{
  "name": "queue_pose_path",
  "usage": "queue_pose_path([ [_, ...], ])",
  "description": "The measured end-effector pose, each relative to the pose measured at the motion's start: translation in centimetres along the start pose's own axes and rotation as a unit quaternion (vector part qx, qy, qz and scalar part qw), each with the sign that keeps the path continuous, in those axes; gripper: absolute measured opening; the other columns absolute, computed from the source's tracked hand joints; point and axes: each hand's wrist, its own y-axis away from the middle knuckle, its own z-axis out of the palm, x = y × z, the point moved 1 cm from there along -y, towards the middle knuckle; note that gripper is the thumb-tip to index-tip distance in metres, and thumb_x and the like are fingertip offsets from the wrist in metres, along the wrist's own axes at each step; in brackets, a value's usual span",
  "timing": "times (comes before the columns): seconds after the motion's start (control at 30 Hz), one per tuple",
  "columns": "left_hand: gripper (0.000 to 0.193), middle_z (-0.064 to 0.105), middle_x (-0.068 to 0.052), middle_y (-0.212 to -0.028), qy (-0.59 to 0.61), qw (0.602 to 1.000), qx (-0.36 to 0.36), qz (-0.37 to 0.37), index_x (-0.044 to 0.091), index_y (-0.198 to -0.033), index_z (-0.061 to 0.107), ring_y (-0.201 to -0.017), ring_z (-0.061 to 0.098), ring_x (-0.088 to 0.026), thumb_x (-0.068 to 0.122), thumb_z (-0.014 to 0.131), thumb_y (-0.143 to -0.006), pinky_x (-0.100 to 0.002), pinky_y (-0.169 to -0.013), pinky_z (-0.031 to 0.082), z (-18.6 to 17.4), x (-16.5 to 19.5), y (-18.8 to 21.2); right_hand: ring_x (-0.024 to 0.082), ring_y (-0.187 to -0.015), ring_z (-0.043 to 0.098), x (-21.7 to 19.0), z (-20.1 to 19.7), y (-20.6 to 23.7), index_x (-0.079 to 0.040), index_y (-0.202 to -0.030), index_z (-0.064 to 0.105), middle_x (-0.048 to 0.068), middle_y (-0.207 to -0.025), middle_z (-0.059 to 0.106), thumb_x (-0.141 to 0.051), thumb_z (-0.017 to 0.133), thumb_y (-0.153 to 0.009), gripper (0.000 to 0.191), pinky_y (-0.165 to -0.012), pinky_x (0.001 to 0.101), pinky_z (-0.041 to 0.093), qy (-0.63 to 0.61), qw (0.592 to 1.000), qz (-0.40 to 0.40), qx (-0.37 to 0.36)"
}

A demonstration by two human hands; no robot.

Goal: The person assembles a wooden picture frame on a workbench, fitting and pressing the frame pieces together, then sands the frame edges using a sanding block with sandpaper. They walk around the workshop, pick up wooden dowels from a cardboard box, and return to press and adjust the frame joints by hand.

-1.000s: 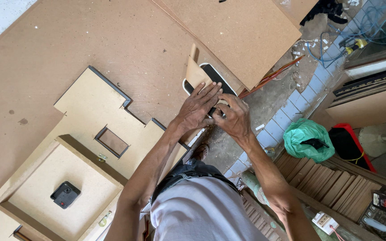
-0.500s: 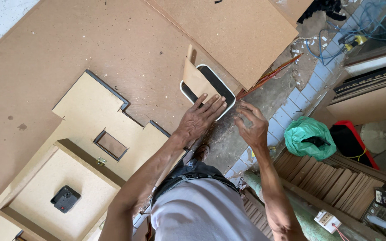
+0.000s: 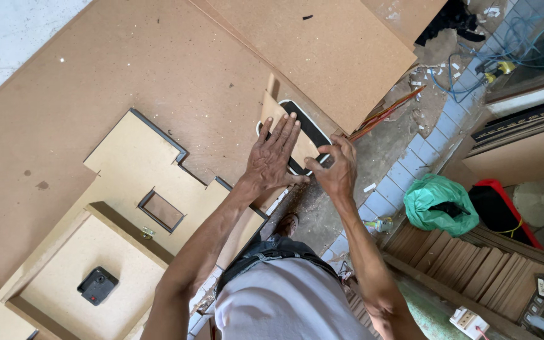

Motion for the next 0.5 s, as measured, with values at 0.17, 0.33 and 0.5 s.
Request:
queue_pose_path([
  [0.17, 0.139, 0.017, -0.019, -0.167, -0.001, 1.000, 0.010, 0.004, -0.003, -0.157, 0.022, -0.156, 0.011, -0.027, 0.098, 0.049, -0.066, -0.049, -0.127, 0.000, 0.6, 0.7, 0.0, 0.033, -0.136, 0.049, 1.8, 0.6, -1.9, -0.001, -0.072, 0.074, 0.026, -0.134, 0.059, -0.030, 0.092, -0.065, 0.035, -0.106, 0.0490, 0.045, -0.146, 0.974, 0.148, -0.087],
  [0.33, 0.126, 0.023, -0.021, -0.169, -0.021, 0.995, 0.079, 0.060, -0.005, -0.160, 0.027, -0.160, 0.016, -0.030, 0.087, 0.057, -0.081, -0.049, -0.132, 0.003, 1.2, 1.8, -0.1, 0.031, -0.123, 0.064, 2.3, 1.3, -1.7, -0.008, -0.073, 0.072, 0.021, -0.136, 0.060, -0.038, 0.089, -0.072, 0.034, -0.094, 0.0449, 0.055, -0.169, 0.964, 0.188, -0.080],
  [0.5, 0.120, 0.025, -0.020, -0.167, -0.057, 0.996, 0.041, 0.049, -0.003, -0.158, 0.028, -0.157, 0.019, -0.029, 0.078, 0.064, -0.076, -0.048, -0.129, 0.005, 1.7, 2.0, -0.1, 0.032, -0.136, 0.046, 2.0, 1.0, -0.9, -0.001, -0.072, 0.077, 0.016, -0.145, 0.057, -0.020, 0.091, -0.070, 0.024, -0.112, 0.0437, 0.041, -0.141, 0.986, 0.090, -0.028],
])
